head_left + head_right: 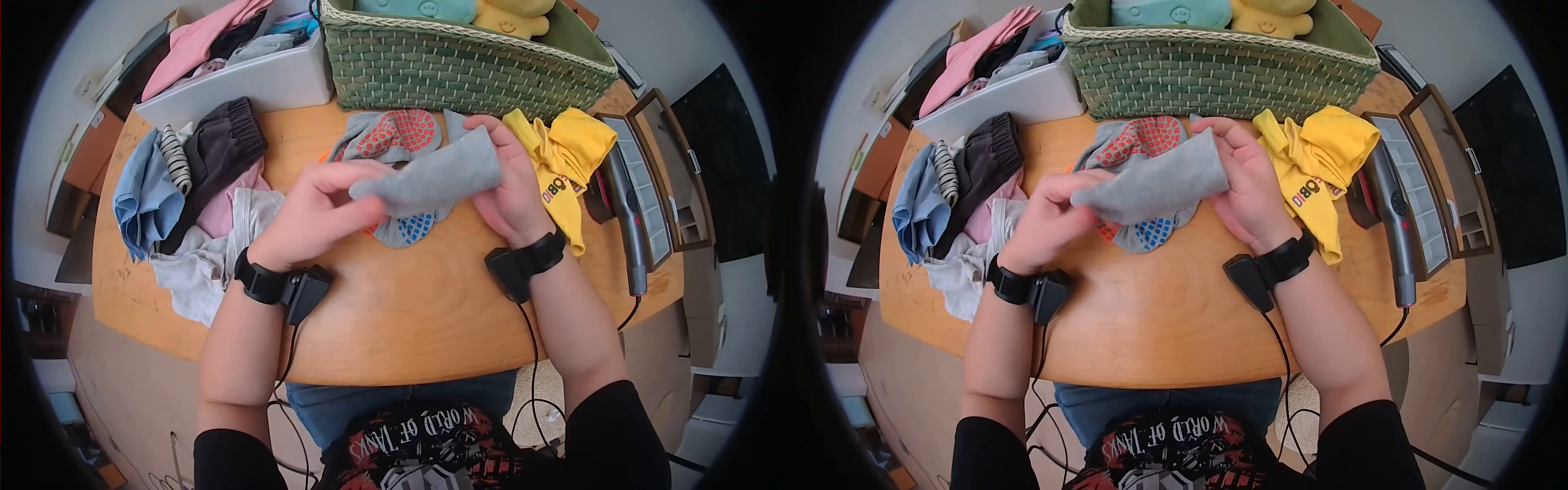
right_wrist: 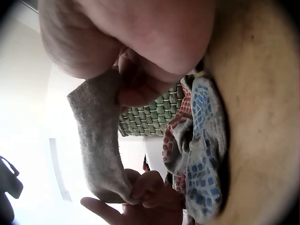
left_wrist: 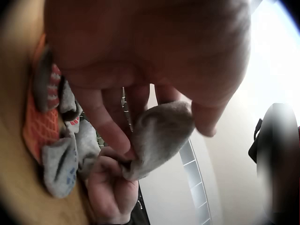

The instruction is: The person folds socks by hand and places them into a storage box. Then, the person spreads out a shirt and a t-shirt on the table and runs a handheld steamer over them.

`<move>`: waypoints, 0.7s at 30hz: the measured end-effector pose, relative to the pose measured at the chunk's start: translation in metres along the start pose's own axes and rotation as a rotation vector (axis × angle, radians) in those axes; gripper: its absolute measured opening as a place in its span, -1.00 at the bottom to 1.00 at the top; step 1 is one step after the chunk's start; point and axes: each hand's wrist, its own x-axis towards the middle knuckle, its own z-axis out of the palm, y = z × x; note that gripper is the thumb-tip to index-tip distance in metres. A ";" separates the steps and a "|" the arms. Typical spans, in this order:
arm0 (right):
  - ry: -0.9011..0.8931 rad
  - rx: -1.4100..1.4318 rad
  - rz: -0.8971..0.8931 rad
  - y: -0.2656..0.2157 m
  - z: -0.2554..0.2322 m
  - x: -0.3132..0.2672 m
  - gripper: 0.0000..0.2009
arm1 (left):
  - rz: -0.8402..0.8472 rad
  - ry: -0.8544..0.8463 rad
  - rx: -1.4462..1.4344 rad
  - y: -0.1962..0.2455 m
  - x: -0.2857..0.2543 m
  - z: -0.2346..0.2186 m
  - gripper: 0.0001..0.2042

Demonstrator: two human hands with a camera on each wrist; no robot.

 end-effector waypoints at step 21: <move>-0.508 -0.234 -0.056 0.003 0.012 -0.010 -0.94 | -0.306 -0.335 -0.149 0.000 0.003 0.026 -0.53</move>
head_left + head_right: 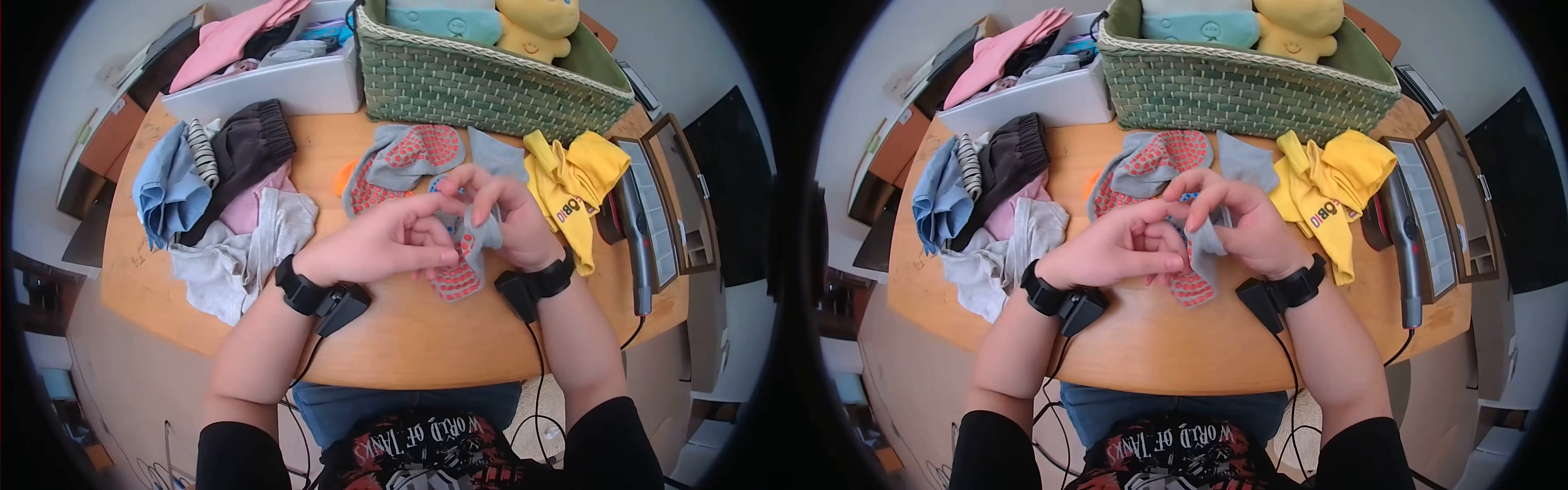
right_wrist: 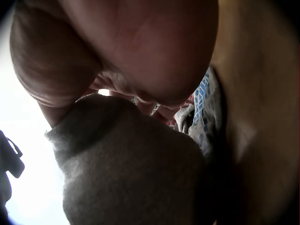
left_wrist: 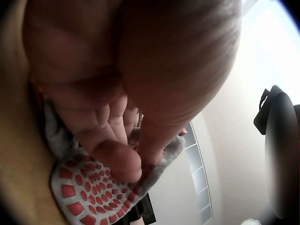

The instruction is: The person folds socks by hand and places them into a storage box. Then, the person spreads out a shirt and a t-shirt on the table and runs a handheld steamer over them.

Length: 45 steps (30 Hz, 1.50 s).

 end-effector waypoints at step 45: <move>-0.017 0.504 0.304 -0.008 0.013 -0.008 -0.72 | 0.101 0.009 -0.445 0.004 -0.014 -0.009 -0.75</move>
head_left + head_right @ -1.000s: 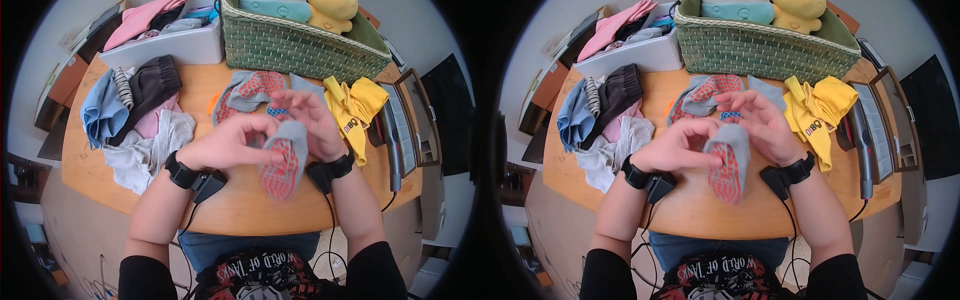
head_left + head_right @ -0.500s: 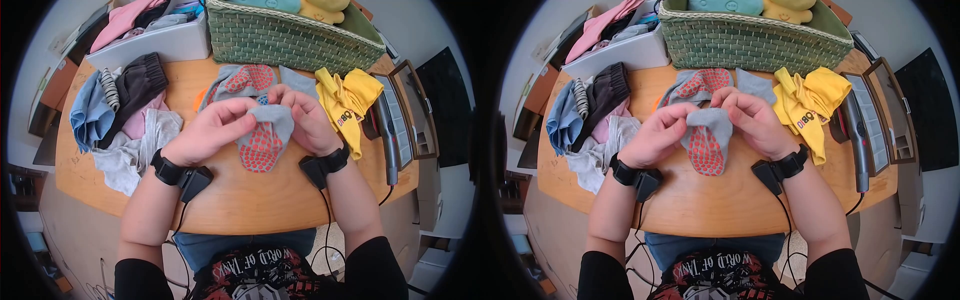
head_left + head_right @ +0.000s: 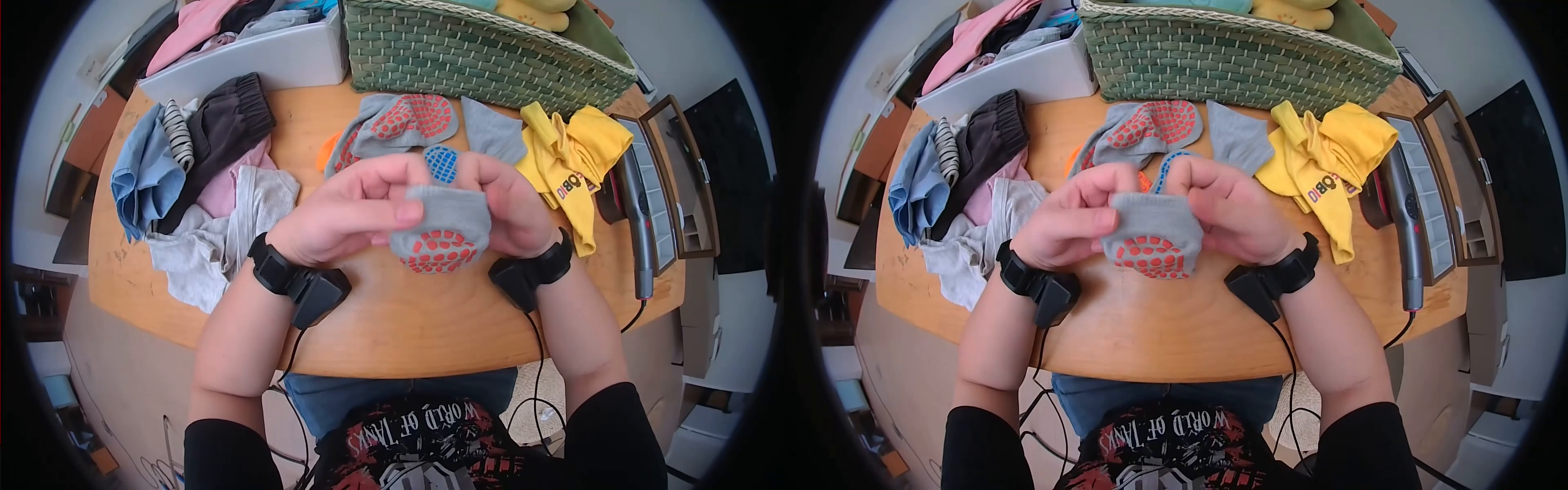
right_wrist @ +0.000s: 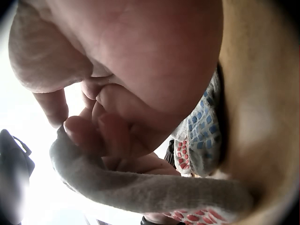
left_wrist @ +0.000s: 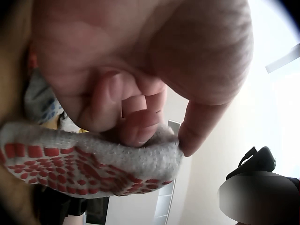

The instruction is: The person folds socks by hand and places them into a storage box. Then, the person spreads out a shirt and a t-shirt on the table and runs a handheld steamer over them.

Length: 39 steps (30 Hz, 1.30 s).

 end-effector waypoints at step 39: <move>0.213 -0.109 -0.201 0.004 -0.012 0.006 -0.73 | 0.171 0.164 0.240 -0.002 0.016 0.006 -0.25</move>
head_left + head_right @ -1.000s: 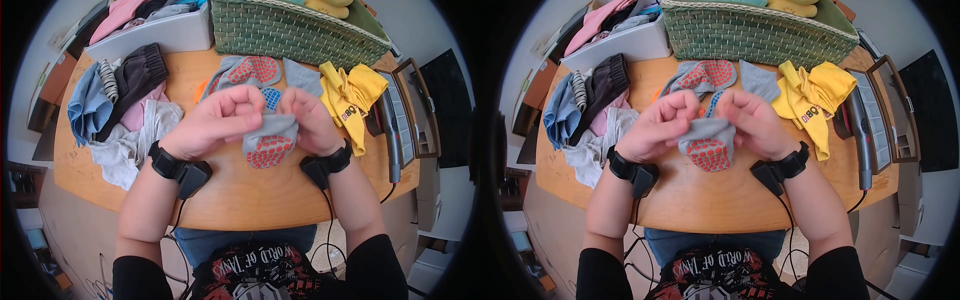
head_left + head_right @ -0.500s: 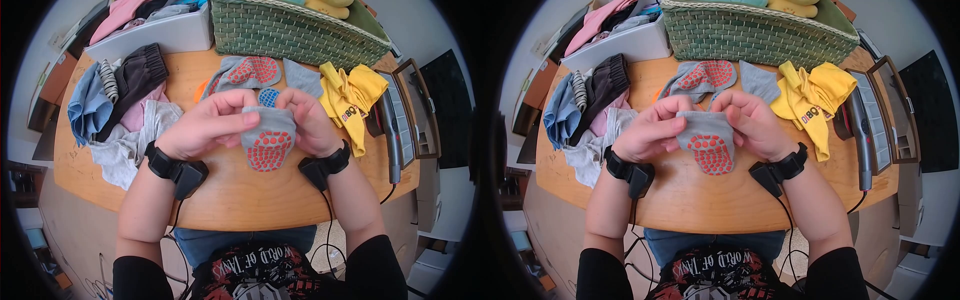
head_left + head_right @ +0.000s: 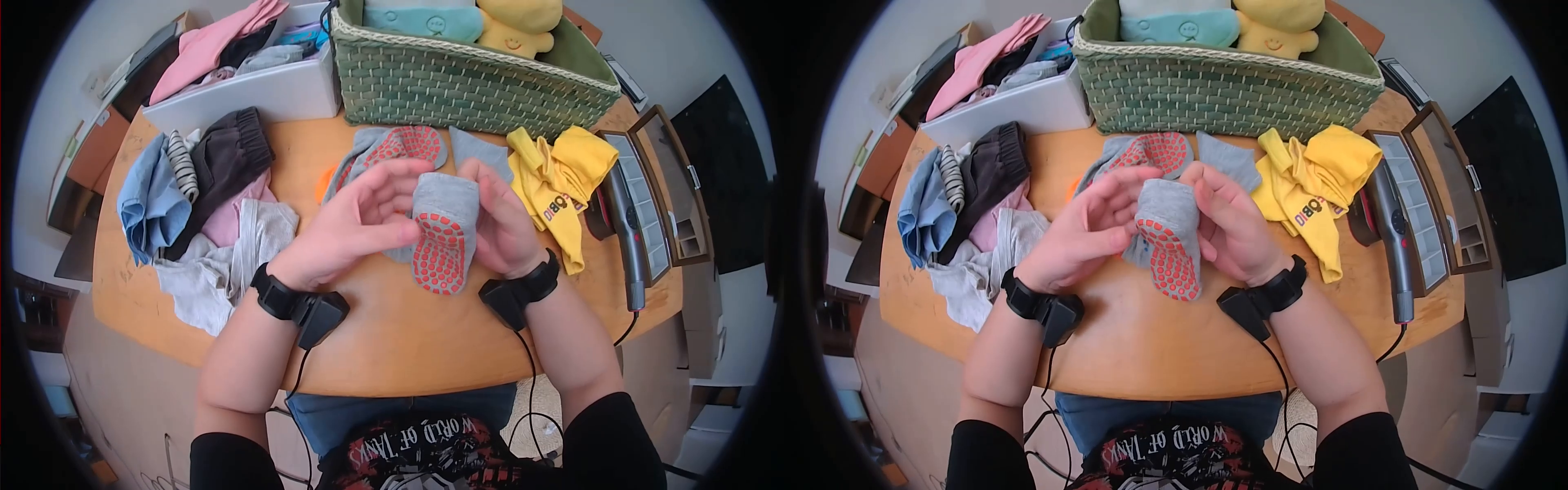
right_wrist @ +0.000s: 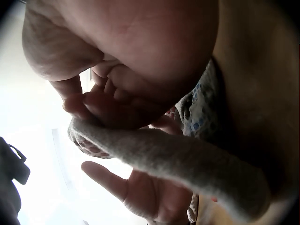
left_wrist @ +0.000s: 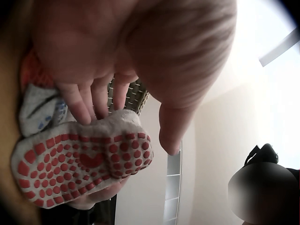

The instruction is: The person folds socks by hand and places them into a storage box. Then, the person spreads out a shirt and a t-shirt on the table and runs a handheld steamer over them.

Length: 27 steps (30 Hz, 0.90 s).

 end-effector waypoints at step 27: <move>0.128 -0.155 -0.028 -0.002 0.005 0.007 -0.75 | 0.035 0.177 -0.290 0.005 0.005 -0.003 -0.58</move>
